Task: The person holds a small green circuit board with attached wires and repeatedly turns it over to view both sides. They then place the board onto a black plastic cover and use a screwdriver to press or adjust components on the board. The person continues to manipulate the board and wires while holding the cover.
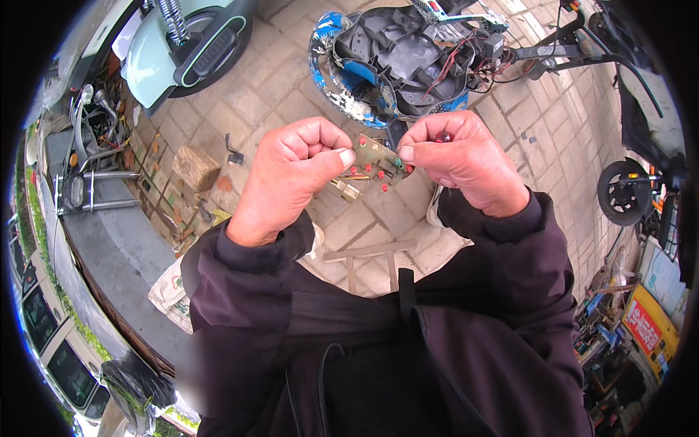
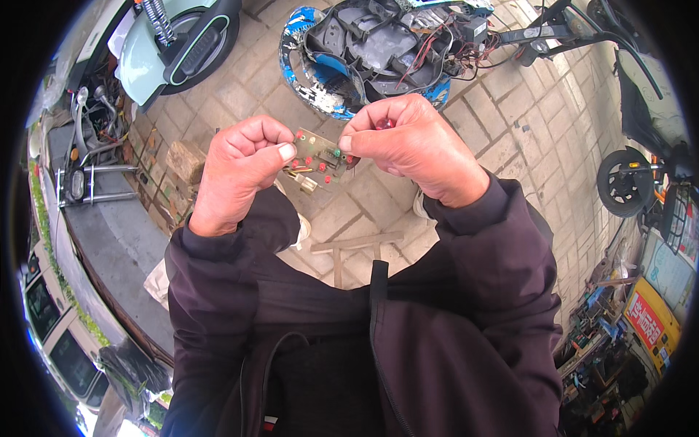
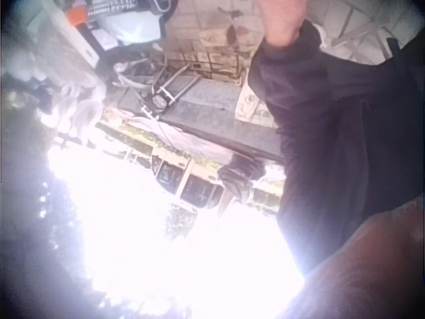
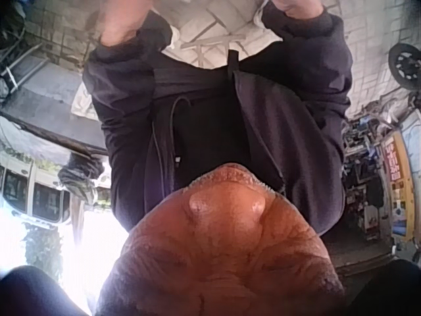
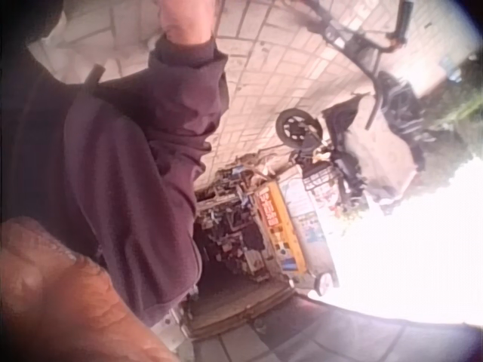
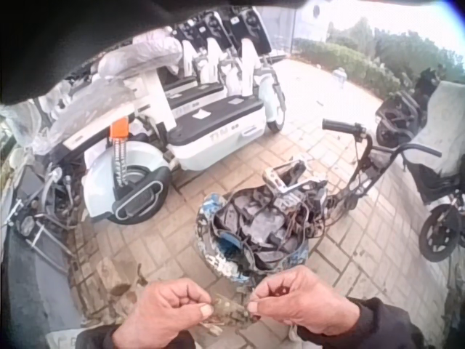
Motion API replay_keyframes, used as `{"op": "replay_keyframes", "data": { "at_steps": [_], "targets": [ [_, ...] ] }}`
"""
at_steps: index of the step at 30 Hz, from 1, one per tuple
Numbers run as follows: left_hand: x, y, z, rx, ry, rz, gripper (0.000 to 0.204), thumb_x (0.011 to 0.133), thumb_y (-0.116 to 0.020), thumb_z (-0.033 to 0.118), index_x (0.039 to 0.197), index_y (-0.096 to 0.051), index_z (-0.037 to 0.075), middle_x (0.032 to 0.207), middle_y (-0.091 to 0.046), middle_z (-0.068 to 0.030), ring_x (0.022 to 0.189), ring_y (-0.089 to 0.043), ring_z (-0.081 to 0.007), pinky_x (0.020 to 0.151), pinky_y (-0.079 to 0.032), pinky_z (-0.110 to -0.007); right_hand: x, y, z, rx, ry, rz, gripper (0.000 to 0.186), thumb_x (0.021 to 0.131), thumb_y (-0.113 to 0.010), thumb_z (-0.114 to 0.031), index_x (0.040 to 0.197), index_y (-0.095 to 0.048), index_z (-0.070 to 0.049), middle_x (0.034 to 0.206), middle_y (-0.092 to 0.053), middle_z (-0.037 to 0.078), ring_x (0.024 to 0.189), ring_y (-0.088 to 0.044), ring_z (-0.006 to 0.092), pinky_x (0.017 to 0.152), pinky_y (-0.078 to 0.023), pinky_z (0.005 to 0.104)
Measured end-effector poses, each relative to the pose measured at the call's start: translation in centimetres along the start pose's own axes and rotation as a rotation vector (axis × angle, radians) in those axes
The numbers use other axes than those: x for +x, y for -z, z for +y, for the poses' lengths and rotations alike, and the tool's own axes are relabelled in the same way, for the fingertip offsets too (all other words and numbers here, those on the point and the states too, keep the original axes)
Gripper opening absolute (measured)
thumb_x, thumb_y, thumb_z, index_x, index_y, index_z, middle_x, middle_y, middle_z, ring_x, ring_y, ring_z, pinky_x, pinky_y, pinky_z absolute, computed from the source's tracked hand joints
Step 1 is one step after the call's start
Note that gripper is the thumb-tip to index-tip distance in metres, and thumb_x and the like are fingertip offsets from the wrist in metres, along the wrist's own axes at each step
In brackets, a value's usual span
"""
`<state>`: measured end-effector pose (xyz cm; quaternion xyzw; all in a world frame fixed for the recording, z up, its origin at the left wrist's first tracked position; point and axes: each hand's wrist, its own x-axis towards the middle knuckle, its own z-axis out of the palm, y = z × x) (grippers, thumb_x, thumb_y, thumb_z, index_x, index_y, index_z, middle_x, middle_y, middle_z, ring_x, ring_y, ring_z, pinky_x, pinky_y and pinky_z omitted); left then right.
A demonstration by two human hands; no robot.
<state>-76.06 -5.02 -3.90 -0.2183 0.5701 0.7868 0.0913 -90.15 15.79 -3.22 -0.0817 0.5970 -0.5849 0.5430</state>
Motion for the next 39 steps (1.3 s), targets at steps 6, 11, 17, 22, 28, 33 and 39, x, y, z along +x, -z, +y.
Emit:
{"op": "replay_keyframes", "data": {
  "at_steps": [6, 11, 17, 22, 28, 33, 39],
  "targets": [
    [0.0, 0.0, 0.5, -0.01, 0.045, -0.035, 0.006, 0.091, -0.067, 0.004, 0.095, -0.068, 0.0, 0.084, -0.067, 0.002, 0.069, -0.051, -0.0003, 0.059, -0.037, -0.018, 0.1, -0.4, 0.1, -0.036, 0.003, 0.02, 0.016, 0.09, -0.075, -0.016, 0.082, -0.07, -0.003, 0.069, -0.063, -0.003, 0.052, -0.038, -0.0015, 0.046, -0.024, 0.0194],
    [0.1, 0.1, 0.5, 0.013, 0.081, -0.089, 0.007, 0.091, -0.068, 0.005, 0.096, -0.068, 0.0, 0.083, -0.066, 0.003, 0.07, -0.052, -0.0005, 0.06, -0.039, -0.018, 0.2, -0.6, 0.2, -0.07, -0.007, -0.018, 0.024, 0.09, -0.077, -0.022, 0.078, -0.07, -0.003, 0.065, -0.061, -0.003, 0.05, -0.037, -0.0009, 0.045, -0.024, 0.0201],
    [0.1, 0.0, 0.5, 0.024, 0.128, -0.102, 0.008, 0.091, -0.069, 0.005, 0.097, -0.068, 0.0, 0.083, -0.066, 0.0024, 0.071, -0.053, -0.0012, 0.062, -0.041, -0.019, 0.1, -0.9, 0.4, -0.116, 0.01, -0.006, 0.031, 0.09, -0.078, -0.026, 0.072, -0.068, -0.003, 0.06, -0.059, -0.003, 0.049, -0.039, 0.0001, 0.044, -0.024, 0.021],
    [0.0, -0.4, 0.6, 0.009, 0.134, -0.132, 0.008, 0.091, -0.068, 0.003, 0.098, -0.067, -0.001, 0.084, -0.067, 0.0001, 0.072, -0.056, -0.0027, 0.065, -0.044, -0.019, 0.3, -1.1, 0.6, -0.168, 0.004, 0.029, 0.034, 0.089, -0.079, -0.028, 0.069, -0.068, -0.003, 0.057, -0.057, -0.002, 0.047, -0.04, 0.0012, 0.043, -0.025, 0.0219],
    [0.0, -0.4, 0.6, 0.019, 0.155, -0.155, 0.008, 0.091, -0.067, 0.003, 0.097, -0.066, -0.002, 0.084, -0.068, -0.0012, 0.073, -0.059, -0.003, 0.064, -0.044, -0.019, 0.1, -1.1, 0.6, -0.2, -0.031, 0.013, 0.037, 0.09, -0.078, -0.031, 0.067, -0.067, -0.004, 0.056, -0.056, -0.002, 0.045, -0.04, 0.0017, 0.042, -0.025, 0.022],
    [-0.1, -0.3, 0.3, 0.011, 0.174, -0.188, 0.006, 0.091, -0.067, 0.005, 0.095, -0.066, 0.0, 0.081, -0.067, 0.0006, 0.07, -0.057, -0.0016, 0.061, -0.041, -0.018, 0.3, -1.1, 0.6, -0.255, -0.046, -0.011, 0.039, 0.09, -0.077, -0.032, 0.064, -0.066, -0.005, 0.056, -0.058, 0.0, 0.045, -0.04, 0.0017, 0.041, -0.025, 0.0219],
    [0.2, -0.2, 0.0, -0.068, 0.203, -0.149, 0.007, 0.089, -0.069, 0.008, 0.094, -0.067, 0.003, 0.081, -0.066, 0.0032, 0.062, -0.048, 0.0006, 0.053, -0.034, -0.017, 0.2, -0.9, 0.5, -0.156, -0.041, -0.038, 0.034, 0.091, -0.075, -0.029, 0.068, -0.068, -0.004, 0.057, -0.058, -0.002, 0.046, -0.038, 0.0011, 0.042, -0.025, 0.0222]
  ]
}}
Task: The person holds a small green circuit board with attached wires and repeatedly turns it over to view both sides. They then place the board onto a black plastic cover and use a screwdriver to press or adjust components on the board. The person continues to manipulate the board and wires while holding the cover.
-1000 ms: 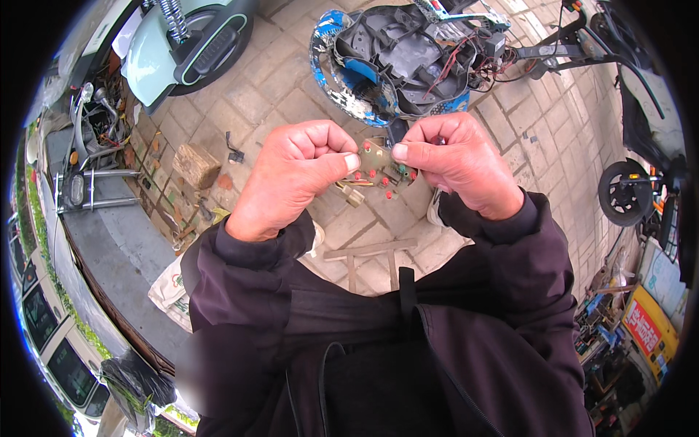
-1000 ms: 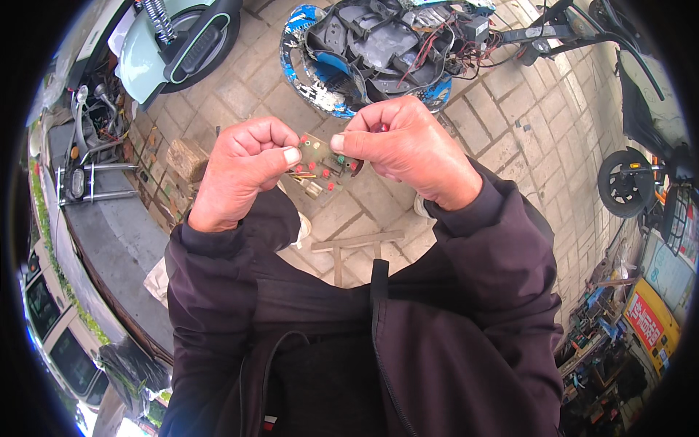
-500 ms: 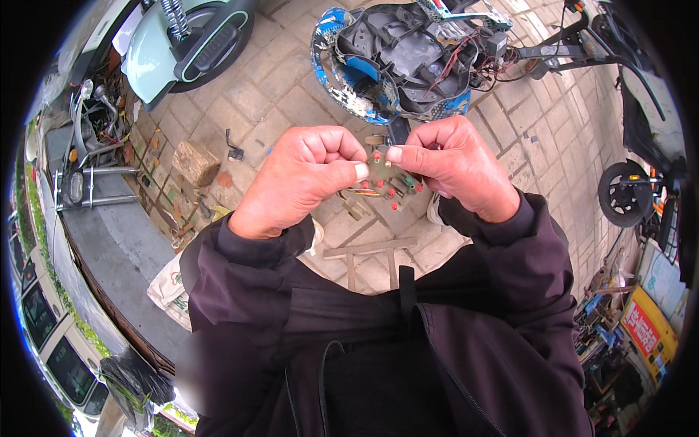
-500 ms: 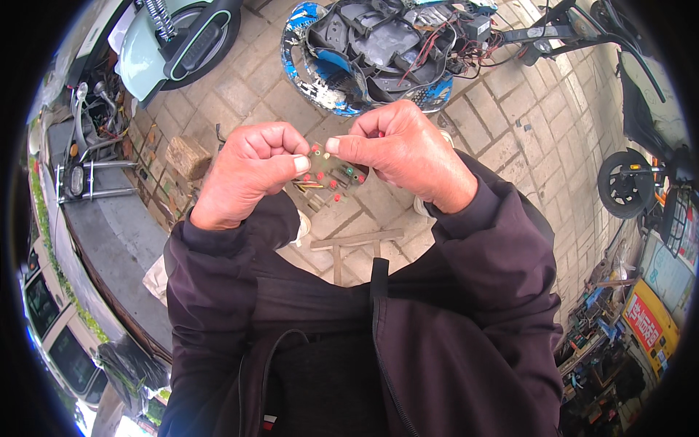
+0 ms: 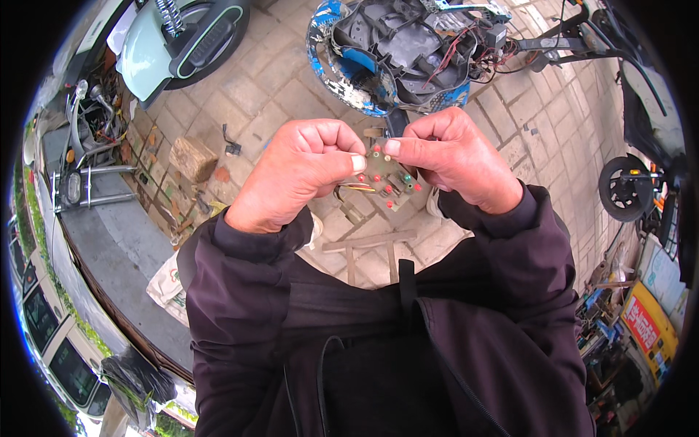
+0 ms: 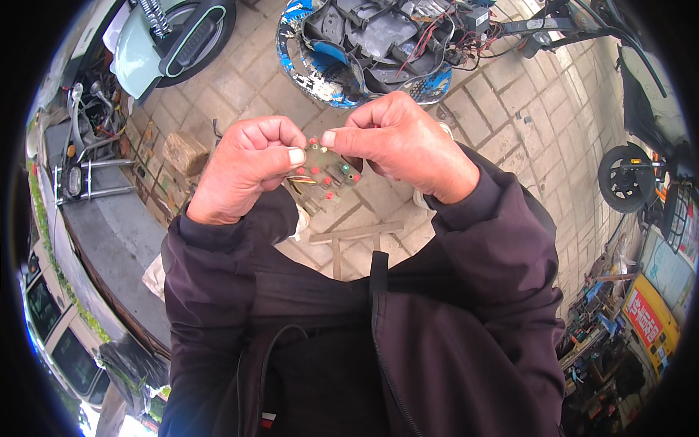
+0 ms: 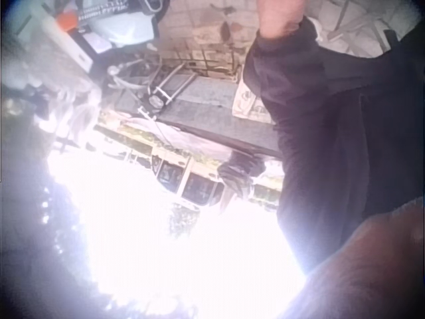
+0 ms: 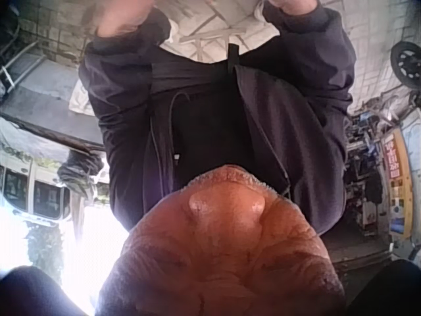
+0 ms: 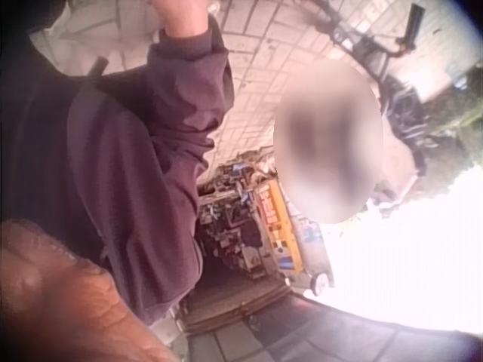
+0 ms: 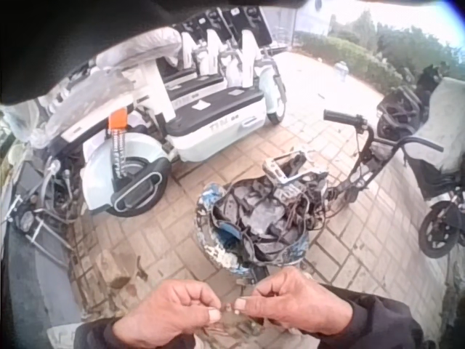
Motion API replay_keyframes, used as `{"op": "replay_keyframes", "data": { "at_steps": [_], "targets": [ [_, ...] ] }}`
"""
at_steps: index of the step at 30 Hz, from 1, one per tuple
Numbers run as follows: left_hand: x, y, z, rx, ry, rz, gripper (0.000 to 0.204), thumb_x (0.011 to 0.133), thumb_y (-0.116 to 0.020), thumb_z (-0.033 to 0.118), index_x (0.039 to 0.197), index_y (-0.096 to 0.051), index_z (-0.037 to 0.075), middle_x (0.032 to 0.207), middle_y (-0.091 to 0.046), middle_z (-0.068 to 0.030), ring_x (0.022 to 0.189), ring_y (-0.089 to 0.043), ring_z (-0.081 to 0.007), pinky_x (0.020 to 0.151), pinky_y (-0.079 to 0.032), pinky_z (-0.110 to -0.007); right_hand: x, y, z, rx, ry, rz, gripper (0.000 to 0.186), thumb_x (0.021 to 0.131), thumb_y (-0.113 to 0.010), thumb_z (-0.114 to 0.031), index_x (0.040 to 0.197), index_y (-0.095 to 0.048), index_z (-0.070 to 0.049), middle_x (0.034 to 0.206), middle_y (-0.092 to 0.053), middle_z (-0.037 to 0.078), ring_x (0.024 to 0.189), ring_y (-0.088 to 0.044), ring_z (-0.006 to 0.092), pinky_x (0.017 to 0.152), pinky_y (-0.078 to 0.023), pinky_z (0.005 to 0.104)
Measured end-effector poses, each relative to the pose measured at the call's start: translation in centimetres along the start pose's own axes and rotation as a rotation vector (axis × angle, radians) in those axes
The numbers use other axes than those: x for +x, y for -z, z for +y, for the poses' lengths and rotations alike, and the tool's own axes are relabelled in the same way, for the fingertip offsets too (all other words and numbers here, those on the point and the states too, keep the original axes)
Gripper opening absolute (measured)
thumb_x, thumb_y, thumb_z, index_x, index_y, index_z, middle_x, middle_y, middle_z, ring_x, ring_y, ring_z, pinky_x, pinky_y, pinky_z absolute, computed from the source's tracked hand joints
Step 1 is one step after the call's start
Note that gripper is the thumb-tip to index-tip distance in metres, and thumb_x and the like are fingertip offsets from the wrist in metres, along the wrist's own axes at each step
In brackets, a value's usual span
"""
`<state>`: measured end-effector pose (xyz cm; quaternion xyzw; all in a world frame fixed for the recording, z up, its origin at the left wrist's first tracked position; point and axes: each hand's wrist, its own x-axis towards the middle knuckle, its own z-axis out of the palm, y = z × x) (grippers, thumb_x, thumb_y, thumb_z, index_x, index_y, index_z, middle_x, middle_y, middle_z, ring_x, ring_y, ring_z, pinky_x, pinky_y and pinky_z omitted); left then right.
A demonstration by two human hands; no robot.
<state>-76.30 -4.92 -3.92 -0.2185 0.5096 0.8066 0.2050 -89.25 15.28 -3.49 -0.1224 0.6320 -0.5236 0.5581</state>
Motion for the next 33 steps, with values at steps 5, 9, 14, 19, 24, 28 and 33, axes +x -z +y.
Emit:
{"op": "replay_keyframes", "data": {
  "at_steps": [5, 9, 14, 19, 24, 28, 33],
  "targets": [
    [0.0, 0.1, 0.0, -0.007, -0.001, 0.061, 0.008, 0.088, -0.07, 0.009, 0.093, -0.067, 0.005, 0.079, -0.064, 0.0043, 0.059, -0.044, 0.0006, 0.051, -0.031, -0.017, -0.1, 0.5, -0.1, -0.009, 0.018, -0.05, 0.024, 0.091, -0.074, -0.022, 0.077, -0.07, -0.003, 0.061, -0.057, -0.005, 0.049, -0.036, 0.0005, 0.045, -0.024, 0.0221],
    [-0.1, 0.3, 0.1, -0.005, -0.003, 0.058, 0.007, 0.088, -0.069, 0.009, 0.093, -0.067, 0.005, 0.078, -0.063, 0.0045, 0.059, -0.044, 0.0005, 0.051, -0.031, -0.017, -0.3, 0.6, -0.2, 0.006, 0.011, -0.069, 0.016, 0.09, -0.072, -0.017, 0.084, -0.071, -0.002, 0.065, -0.058, -0.005, 0.052, -0.038, -0.0001, 0.046, -0.024, 0.0215],
    [-0.2, 0.4, 0.1, 0.013, -0.024, 0.115, 0.008, 0.088, -0.067, 0.008, 0.094, -0.064, 0.003, 0.077, -0.062, 0.003, 0.053, -0.035, 0.0012, 0.047, -0.023, -0.018, -0.4, 0.8, -0.4, 0.049, -0.012, -0.082, 0.012, 0.089, -0.071, -0.013, 0.087, -0.072, -0.001, 0.069, -0.061, -0.005, 0.054, -0.039, -0.0006, 0.047, -0.025, 0.0209],
    [-0.2, 0.6, 0.3, -0.02, -0.036, 0.129, 0.007, 0.089, -0.068, 0.009, 0.092, -0.065, 0.004, 0.076, -0.062, 0.0038, 0.054, -0.039, 0.0008, 0.048, -0.026, -0.018, -0.5, 0.8, -0.6, 0.053, 0.002, -0.076, 0.01, 0.089, -0.069, -0.01, 0.089, -0.071, 0.0, 0.075, -0.068, -0.001, 0.054, -0.04, -0.0011, 0.047, -0.026, 0.0198],
    [0.0, 0.6, 0.1, -0.107, -0.085, 0.212, 0.006, 0.09, -0.067, 0.008, 0.093, -0.065, 0.003, 0.073, -0.059, 0.004, 0.053, -0.037, 0.0004, 0.047, -0.026, -0.018, -0.3, 0.9, -0.5, 0.142, -0.003, 0.062, 0.008, 0.089, -0.067, -0.008, 0.091, -0.071, -0.001, 0.081, -0.071, 0.002, 0.054, -0.039, -0.0014, 0.047, -0.027, 0.019],
    [0.7, 0.5, -0.3, -0.188, -0.161, 0.304, 0.007, 0.093, -0.065, 0.006, 0.095, -0.062, 0.0, 0.071, -0.055, 0.0035, 0.05, -0.035, 0.0007, 0.043, -0.025, -0.018, 0.1, 0.8, -0.4, 0.207, 0.013, 0.1, 0.008, 0.09, -0.069, -0.009, 0.092, -0.072, -0.002, 0.082, -0.071, 0.001, 0.054, -0.038, -0.0014, 0.047, -0.027, 0.0182],
    [0.9, 0.3, -0.7, -0.225, -0.158, 0.302, 0.009, 0.093, -0.065, 0.007, 0.097, -0.062, 0.0, 0.07, -0.053, 0.0051, 0.052, -0.036, 0.0008, 0.043, -0.026, -0.018, 0.6, -0.3, 0.9, 0.199, 0.069, 0.088, 0.012, 0.092, -0.073, -0.014, 0.094, -0.072, -0.002, 0.08, -0.069, -0.001, 0.056, -0.039, -0.0013, 0.049, -0.027, 0.018]
  ]
}}
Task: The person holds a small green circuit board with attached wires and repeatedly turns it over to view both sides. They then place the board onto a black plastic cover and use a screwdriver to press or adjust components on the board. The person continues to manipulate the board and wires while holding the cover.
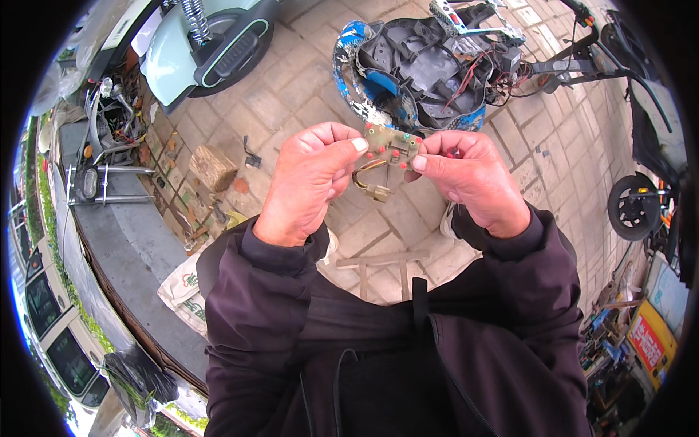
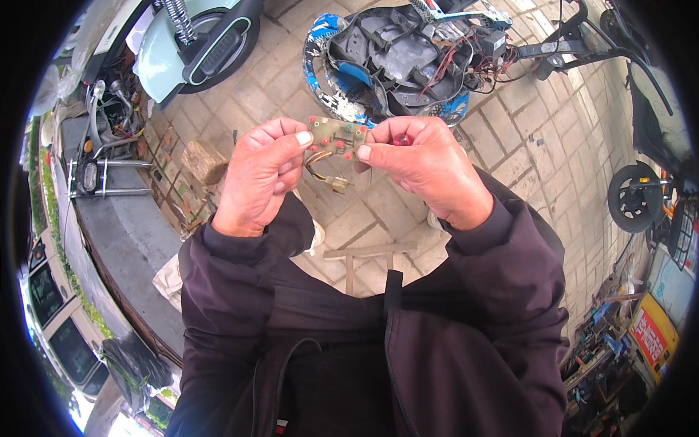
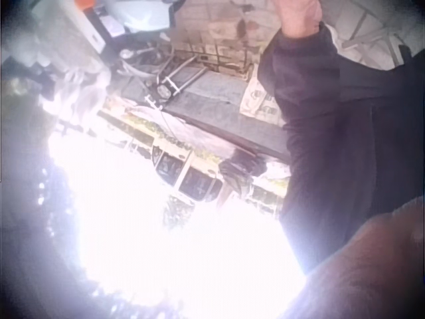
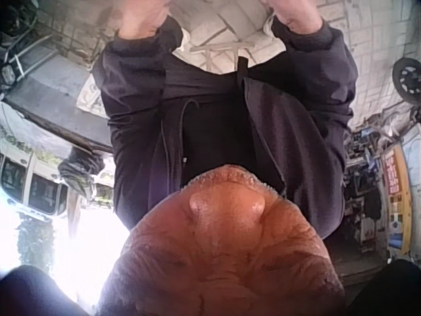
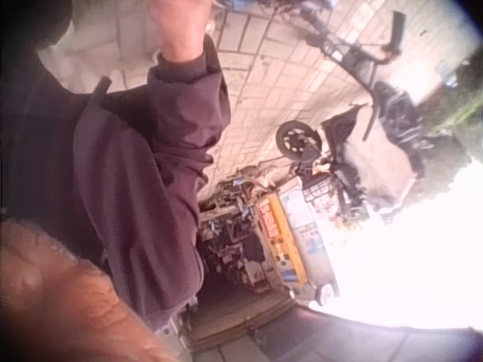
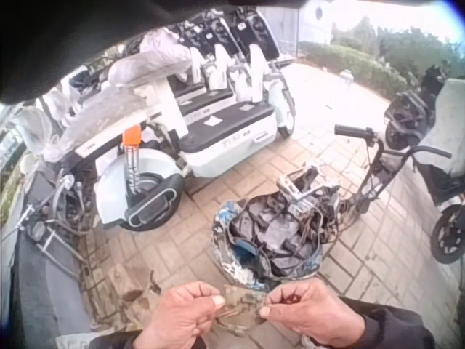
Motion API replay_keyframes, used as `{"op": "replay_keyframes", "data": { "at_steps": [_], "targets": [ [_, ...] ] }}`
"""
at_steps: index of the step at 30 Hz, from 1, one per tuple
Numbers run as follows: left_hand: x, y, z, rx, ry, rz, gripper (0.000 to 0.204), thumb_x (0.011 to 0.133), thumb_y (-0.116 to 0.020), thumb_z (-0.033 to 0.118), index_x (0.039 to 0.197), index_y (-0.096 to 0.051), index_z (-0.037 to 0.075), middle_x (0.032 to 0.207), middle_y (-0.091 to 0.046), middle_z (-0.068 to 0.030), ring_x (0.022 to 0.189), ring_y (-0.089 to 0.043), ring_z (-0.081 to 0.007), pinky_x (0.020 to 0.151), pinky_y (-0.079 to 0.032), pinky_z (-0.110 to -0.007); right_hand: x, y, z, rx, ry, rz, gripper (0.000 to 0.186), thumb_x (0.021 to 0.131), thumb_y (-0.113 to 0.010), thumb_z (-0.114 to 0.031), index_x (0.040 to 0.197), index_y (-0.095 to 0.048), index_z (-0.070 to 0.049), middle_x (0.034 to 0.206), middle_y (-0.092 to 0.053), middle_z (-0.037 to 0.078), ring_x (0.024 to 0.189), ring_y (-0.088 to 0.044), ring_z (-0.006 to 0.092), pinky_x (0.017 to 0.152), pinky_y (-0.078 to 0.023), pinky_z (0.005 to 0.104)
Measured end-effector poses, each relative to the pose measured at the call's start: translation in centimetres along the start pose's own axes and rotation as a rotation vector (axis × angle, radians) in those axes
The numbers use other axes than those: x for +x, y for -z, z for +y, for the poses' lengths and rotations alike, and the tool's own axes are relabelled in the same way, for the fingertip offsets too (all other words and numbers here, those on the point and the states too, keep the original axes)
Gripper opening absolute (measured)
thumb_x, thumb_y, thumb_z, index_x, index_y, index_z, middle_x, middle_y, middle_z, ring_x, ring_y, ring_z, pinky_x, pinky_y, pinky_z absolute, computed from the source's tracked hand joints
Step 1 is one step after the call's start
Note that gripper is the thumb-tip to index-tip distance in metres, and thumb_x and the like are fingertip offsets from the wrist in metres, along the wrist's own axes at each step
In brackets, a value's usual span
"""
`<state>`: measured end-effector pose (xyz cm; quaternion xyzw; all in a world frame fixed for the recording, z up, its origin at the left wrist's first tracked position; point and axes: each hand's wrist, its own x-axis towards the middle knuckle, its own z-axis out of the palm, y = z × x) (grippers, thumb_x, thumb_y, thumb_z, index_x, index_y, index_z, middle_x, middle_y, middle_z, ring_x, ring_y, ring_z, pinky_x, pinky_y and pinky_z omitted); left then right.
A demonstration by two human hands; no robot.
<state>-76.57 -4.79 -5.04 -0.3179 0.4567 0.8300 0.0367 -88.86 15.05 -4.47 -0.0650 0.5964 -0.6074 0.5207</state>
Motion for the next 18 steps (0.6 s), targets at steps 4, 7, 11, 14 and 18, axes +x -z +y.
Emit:
{"op": "replay_keyframes", "data": {
  "at_steps": [4, 7, 11, 14, 18],
  "targets": [
    [-0.1, -0.3, -0.1, 0.021, -0.021, 0.004, 0.01, 0.093, -0.066, 0.009, 0.097, -0.062, 0.0, 0.069, -0.051, 0.0064, 0.051, -0.034, 0.0009, 0.044, -0.026, -0.018, 0.2, 0.1, 0.5, -0.011, 0.049, 0.001, 0.011, 0.093, -0.071, -0.014, 0.095, -0.07, -0.003, 0.083, -0.071, 0.002, 0.054, -0.04, -0.0009, 0.048, -0.028, 0.018],
    [-0.2, -0.7, -0.1, 0.077, -0.058, 0.017, 0.011, 0.093, -0.066, 0.01, 0.097, -0.062, 0.0, 0.067, -0.05, 0.007, 0.051, -0.033, 0.0007, 0.045, -0.024, -0.018, 0.2, 0.1, 0.5, -0.019, 0.066, 0.009, 0.011, 0.095, -0.07, -0.015, 0.095, -0.069, -0.004, 0.083, -0.071, 0.002, 0.054, -0.039, -0.001, 0.047, -0.027, 0.0179],
    [-0.3, -1.3, -0.4, 0.121, -0.097, 0.037, 0.011, 0.093, -0.066, 0.009, 0.096, -0.063, 0.0, 0.066, -0.052, 0.0066, 0.051, -0.033, 0.0004, 0.046, -0.023, -0.019, 0.4, -0.5, 1.1, -0.109, 0.13, 0.097, 0.014, 0.095, -0.07, -0.019, 0.092, -0.068, -0.005, 0.078, -0.068, -0.001, 0.055, -0.039, -0.0018, 0.048, -0.025, 0.0185],
    [-0.3, -1.6, -0.7, 0.165, -0.127, 0.048, 0.01, 0.093, -0.066, 0.009, 0.096, -0.063, 0.0, 0.067, -0.054, 0.0056, 0.052, -0.033, 0.0004, 0.046, -0.024, -0.019, 0.5, -0.7, 1.3, -0.183, 0.178, 0.135, 0.019, 0.095, -0.072, -0.024, 0.09, -0.068, -0.005, 0.076, -0.065, -0.004, 0.056, -0.039, -0.0023, 0.049, -0.024, 0.0192],
    [-0.4, -1.6, -0.7, 0.189, -0.136, 0.052, 0.01, 0.093, -0.066, 0.008, 0.095, -0.063, -0.001, 0.068, -0.057, 0.0045, 0.052, -0.034, 0.0, 0.047, -0.025, -0.019, 0.3, -0.5, 1.1, -0.207, 0.138, 0.123, 0.024, 0.094, -0.073, -0.027, 0.088, -0.069, -0.004, 0.075, -0.064, -0.005, 0.058, -0.039, -0.0023, 0.05, -0.024, 0.0197]
  ]
}}
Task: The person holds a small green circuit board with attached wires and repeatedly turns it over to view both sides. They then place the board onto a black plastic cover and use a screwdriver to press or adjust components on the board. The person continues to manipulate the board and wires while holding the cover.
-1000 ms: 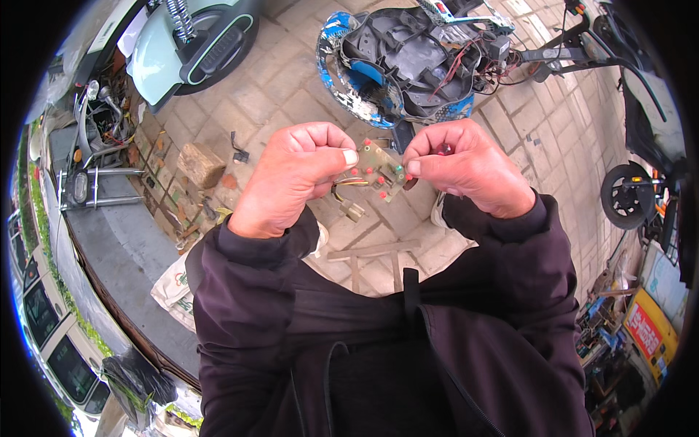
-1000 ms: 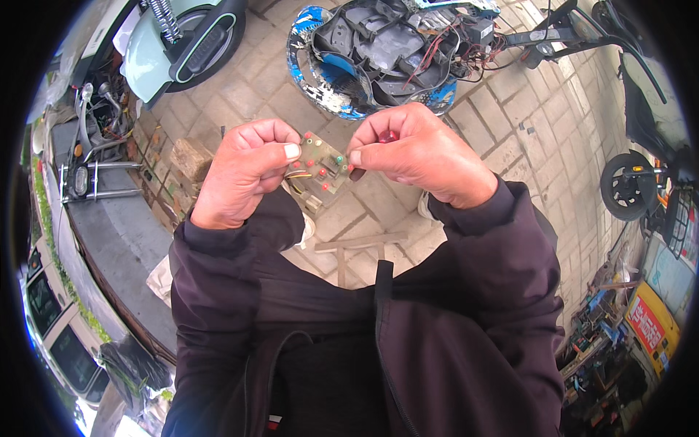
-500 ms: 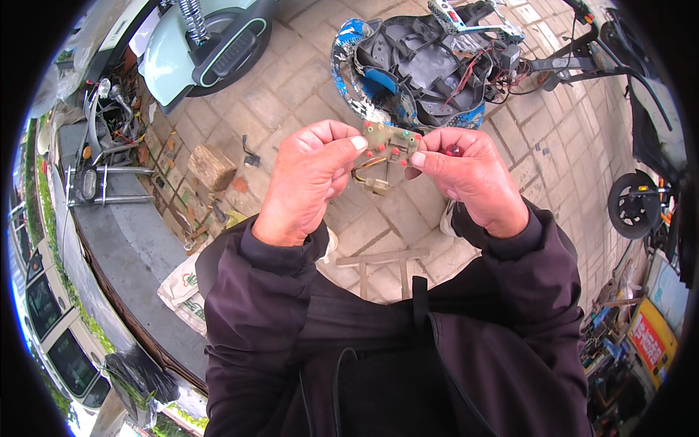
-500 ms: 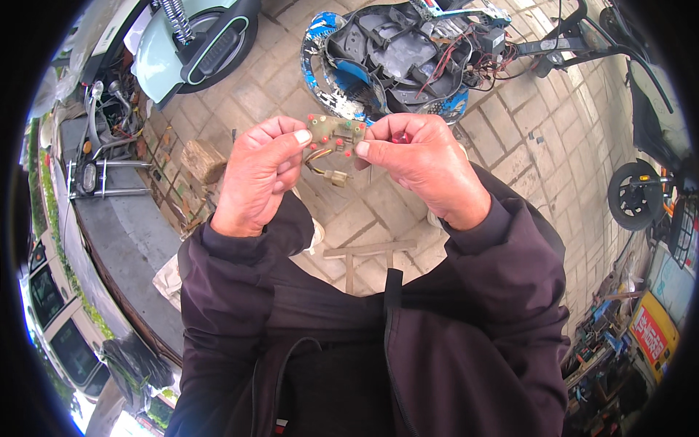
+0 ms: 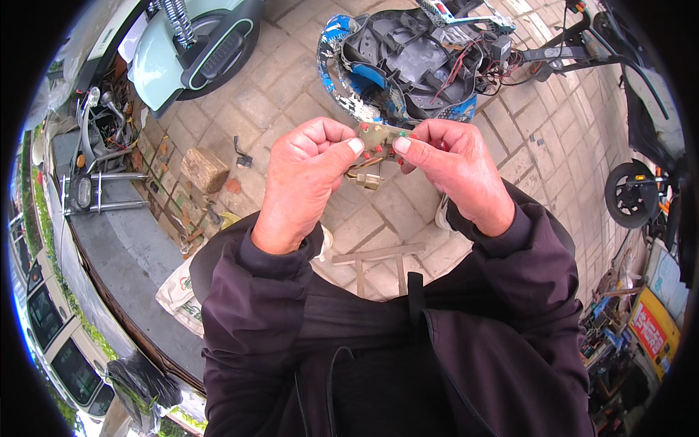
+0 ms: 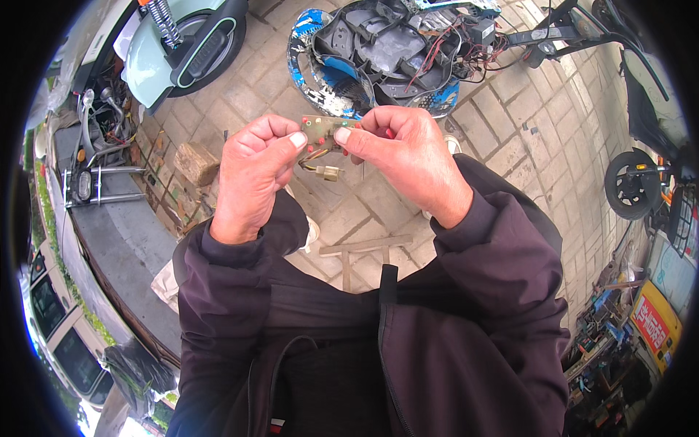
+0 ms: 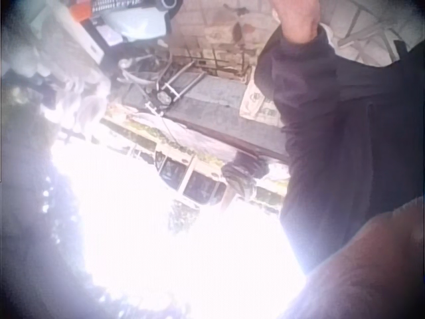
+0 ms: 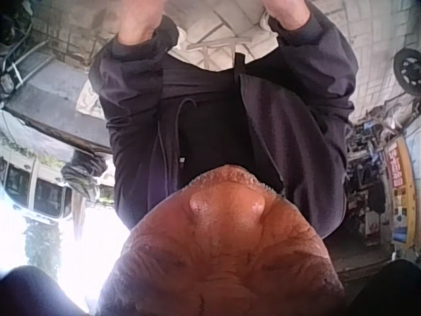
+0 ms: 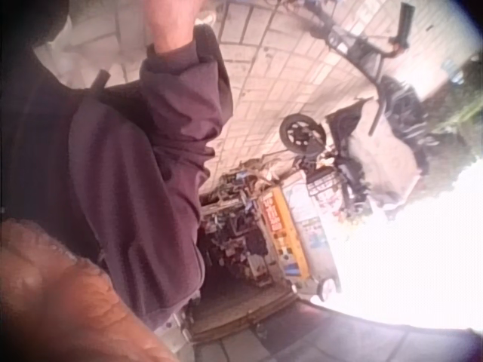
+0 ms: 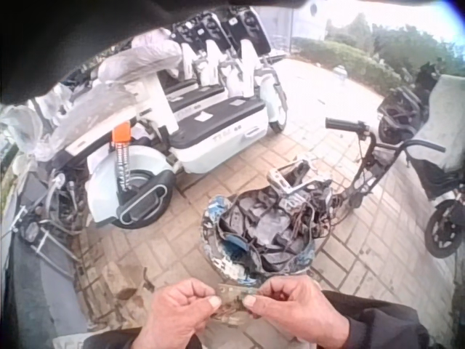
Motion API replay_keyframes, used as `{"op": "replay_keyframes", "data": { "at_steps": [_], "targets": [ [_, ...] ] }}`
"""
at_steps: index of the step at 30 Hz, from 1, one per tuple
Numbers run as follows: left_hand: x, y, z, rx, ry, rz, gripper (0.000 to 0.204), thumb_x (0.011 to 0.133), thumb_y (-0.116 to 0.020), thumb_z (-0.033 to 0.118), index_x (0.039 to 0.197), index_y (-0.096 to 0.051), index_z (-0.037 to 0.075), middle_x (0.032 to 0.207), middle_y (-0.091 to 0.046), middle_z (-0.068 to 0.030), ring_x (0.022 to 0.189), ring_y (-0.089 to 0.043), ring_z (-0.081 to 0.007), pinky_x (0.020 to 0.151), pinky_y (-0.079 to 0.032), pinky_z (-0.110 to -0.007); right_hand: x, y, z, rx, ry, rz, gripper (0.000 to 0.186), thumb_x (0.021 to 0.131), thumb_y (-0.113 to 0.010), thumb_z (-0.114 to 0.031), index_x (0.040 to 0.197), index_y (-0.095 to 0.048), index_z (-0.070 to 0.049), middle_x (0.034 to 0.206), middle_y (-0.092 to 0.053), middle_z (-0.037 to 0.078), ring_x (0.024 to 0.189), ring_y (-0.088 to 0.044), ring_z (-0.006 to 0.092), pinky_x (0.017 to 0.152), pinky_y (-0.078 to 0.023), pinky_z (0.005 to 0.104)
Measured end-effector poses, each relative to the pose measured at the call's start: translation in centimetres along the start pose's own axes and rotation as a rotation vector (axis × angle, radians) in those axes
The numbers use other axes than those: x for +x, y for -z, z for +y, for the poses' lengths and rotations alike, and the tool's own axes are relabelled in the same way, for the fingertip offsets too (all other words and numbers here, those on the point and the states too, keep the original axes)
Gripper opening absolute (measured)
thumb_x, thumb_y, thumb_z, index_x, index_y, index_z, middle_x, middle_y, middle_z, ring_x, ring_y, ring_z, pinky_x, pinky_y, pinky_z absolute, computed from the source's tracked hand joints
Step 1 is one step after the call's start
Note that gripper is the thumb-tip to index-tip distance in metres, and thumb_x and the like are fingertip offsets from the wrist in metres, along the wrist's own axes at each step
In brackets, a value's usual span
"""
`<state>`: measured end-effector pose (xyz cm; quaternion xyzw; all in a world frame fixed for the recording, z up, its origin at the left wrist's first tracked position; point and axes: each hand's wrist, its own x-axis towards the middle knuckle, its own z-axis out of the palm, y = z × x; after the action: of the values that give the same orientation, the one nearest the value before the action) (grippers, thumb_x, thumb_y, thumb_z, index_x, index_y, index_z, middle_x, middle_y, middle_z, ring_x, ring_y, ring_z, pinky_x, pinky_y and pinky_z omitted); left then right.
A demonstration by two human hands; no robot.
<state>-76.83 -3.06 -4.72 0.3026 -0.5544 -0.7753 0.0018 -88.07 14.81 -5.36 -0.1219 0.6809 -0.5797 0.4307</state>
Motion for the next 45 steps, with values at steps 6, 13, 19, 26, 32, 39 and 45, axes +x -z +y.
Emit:
{"op": "replay_keyframes", "data": {
  "at_steps": [6, 13, 19, 26, 32, 39, 45],
  "targets": [
    [0.0, 0.1, 0.0, -0.019, -0.001, 0.007, 0.009, 0.092, -0.066, 0.008, 0.095, -0.064, 0.0, 0.067, -0.055, 0.0047, 0.052, -0.035, -0.0004, 0.047, -0.026, -0.019, 0.0, 0.0, 0.0, -0.048, 0.028, 0.008, 0.024, 0.094, -0.073, -0.027, 0.09, -0.071, -0.003, 0.076, -0.064, -0.005, 0.058, -0.038, -0.0021, 0.05, -0.024, 0.02],
    [0.0, 0.1, 0.0, -0.027, 0.002, 0.025, 0.009, 0.092, -0.066, 0.008, 0.095, -0.063, 0.0, 0.067, -0.054, 0.0049, 0.052, -0.037, -0.0009, 0.048, -0.027, -0.019, 0.2, -0.1, 0.4, 0.033, 0.02, -0.011, 0.022, 0.094, -0.072, -0.025, 0.095, -0.072, -0.004, 0.078, -0.069, -0.002, 0.056, -0.039, -0.0025, 0.049, -0.025, 0.0189],
    [0.0, 0.0, -0.3, 0.037, -0.031, 0.015, 0.009, 0.092, -0.067, 0.008, 0.095, -0.064, 0.0, 0.067, -0.055, 0.0049, 0.052, -0.037, -0.0006, 0.048, -0.027, -0.019, 0.0, -0.1, 0.2, 0.034, -0.011, 0.024, 0.019, 0.094, -0.07, -0.022, 0.092, -0.072, -0.003, 0.076, -0.069, -0.001, 0.056, -0.039, -0.0018, 0.049, -0.026, 0.0194],
    [0.1, 0.0, -0.4, 0.047, -0.011, 0.015, 0.011, 0.093, -0.067, 0.009, 0.096, -0.064, -0.001, 0.068, -0.056, 0.0046, 0.053, -0.037, -0.0003, 0.048, -0.027, -0.019, 0.0, 0.0, 0.3, -0.1, 0.044, 0.041, 0.018, 0.094, -0.065, -0.015, 0.092, -0.072, 0.001, 0.077, -0.069, -0.001, 0.062, -0.042, -0.0008, 0.054, -0.03, 0.0209],
    [0.1, 0.0, -0.2, 0.049, 0.02, 0.027, 0.014, 0.092, -0.067, 0.01, 0.098, -0.065, -0.002, 0.067, -0.054, 0.0052, 0.052, -0.036, -0.0003, 0.048, -0.027, -0.019, -0.4, 0.2, -0.1, -0.017, 0.041, 0.013, 0.017, 0.094, -0.065, -0.015, 0.092, -0.072, 0.001, 0.077, -0.068, -0.002, 0.061, -0.041, -0.0011, 0.054, -0.029, 0.0207],
    [0.1, 0.5, 0.3, -0.022, 0.094, -0.023, 0.014, 0.093, -0.069, 0.011, 0.097, -0.065, -0.001, 0.078, -0.062, 0.0042, 0.062, -0.045, 0.0014, 0.052, -0.033, -0.018, -0.3, 0.1, -0.2, -0.092, 0.052, 0.01, 0.015, 0.094, -0.066, -0.014, 0.09, -0.07, 0.001, 0.075, -0.065, -0.004, 0.061, -0.039, -0.0009, 0.053, -0.029, 0.0211],
    [0.8, -0.1, -1.4, 0.139, -0.048, -0.003, 0.021, 0.091, -0.075, 0.014, 0.096, -0.064, -0.003, 0.07, -0.057, 0.0064, 0.063, -0.045, 0.0018, 0.052, -0.034, -0.019, -0.3, -0.2, 0.1, -0.214, 0.146, 0.033, 0.013, 0.093, -0.068, -0.009, 0.087, -0.068, 0.002, 0.074, -0.063, -0.004, 0.064, -0.045, 0.0, 0.055, -0.033, 0.0208]
  ]
}}
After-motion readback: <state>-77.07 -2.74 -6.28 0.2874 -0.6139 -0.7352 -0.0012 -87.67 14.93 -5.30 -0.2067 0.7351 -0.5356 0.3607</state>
